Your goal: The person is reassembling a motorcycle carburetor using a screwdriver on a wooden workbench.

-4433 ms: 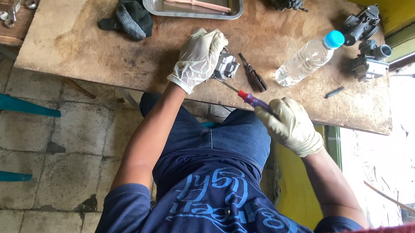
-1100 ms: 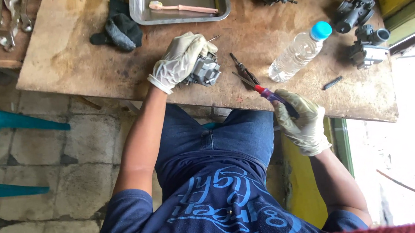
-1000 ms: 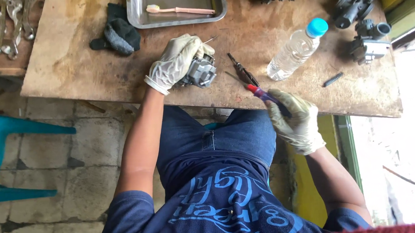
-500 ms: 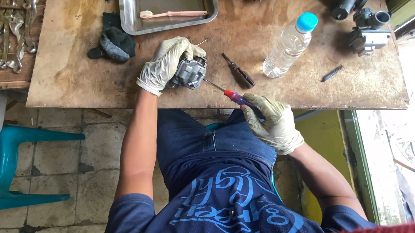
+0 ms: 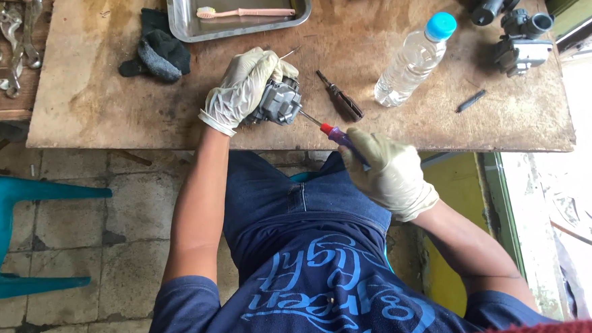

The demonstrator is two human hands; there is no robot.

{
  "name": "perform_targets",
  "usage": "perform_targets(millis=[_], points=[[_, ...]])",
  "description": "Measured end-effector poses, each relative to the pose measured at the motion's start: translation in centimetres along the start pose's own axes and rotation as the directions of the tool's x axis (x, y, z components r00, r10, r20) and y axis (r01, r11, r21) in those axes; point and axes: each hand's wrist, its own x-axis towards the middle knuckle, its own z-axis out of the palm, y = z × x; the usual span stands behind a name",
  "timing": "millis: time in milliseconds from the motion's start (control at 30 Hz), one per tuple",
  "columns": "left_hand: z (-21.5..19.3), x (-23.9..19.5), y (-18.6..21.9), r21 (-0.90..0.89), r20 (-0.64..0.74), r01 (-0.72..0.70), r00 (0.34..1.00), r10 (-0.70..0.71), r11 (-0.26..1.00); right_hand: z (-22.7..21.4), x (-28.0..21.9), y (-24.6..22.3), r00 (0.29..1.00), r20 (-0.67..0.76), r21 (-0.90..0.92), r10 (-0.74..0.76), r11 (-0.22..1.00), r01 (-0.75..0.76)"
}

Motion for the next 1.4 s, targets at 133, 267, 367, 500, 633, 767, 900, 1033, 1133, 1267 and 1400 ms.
perform_targets(millis=[133, 267, 367, 500, 633, 767, 900, 1033, 1133, 1267, 1400], points=[[0.1, 0.0, 0.1, -0.012, -0.011, 0.058, 0.998, -0.058, 0.998, 0.0, 0.0, 0.2, 0.988, -0.064, -0.061, -0.140, 0.989, 0.136], [0.3, -0.2, 0.0, 0.009, -0.033, 0.049, 0.998, -0.049, 0.999, 0.6, -0.4, 1.0, 0.988, -0.035, -0.066, -0.153, 0.986, 0.151], [0.2, 0.0, -0.2, 0.066, -0.031, 0.005, 0.999, -0.003, 0.998, 0.3, 0.0, 1.3, 0.974, -0.048, -0.143, -0.221, 0.967, 0.212], [0.4, 0.4, 0.5, 0.080, -0.025, 0.034, 0.999, -0.032, 0.996, -2.0, 2.3, 0.7, 0.929, -0.011, -0.209, -0.370, 0.909, 0.360], [0.4, 0.4, 0.7, 0.070, -0.017, -0.007, 1.000, 0.008, 0.998, -2.5, 3.3, 1.3, 0.868, -0.059, -0.305, -0.492, 0.837, 0.454], [0.9, 0.6, 1.6, 0.156, -0.099, 0.137, 0.987, -0.122, 0.978, -1.9, 4.3, 1.7, 0.702, -0.201, -0.377, -0.683, 0.716, 0.588], [1.4, 0.7, 1.5, 0.173, -0.155, 0.216, 0.969, -0.190, 0.961, -2.6, 5.0, 1.5, 0.603, -0.173, -0.392, -0.779, 0.616, 0.683], [1.0, 0.4, 1.3, 0.190, -0.113, 0.217, 0.974, -0.198, 0.958, -2.6, 3.8, 1.8, 0.756, -0.111, -0.318, -0.645, 0.744, 0.588], [1.2, 0.4, 1.2, 0.156, -0.165, 0.182, 0.974, -0.156, 0.971, -1.7, 3.2, 1.5, 0.953, -0.068, -0.081, -0.295, 0.954, 0.290], [1.1, 0.0, 0.6, 0.161, -0.160, 0.147, 0.980, -0.121, 0.976, -0.9, 2.3, 1.2, 0.997, -0.077, 0.284, -0.001, 0.959, 0.022], [0.9, 0.0, 0.6, 0.183, -0.141, 0.099, 0.987, -0.073, 0.978, -1.0, 2.6, 1.2, 0.988, 0.035, 0.402, 0.148, 0.903, -0.149]])
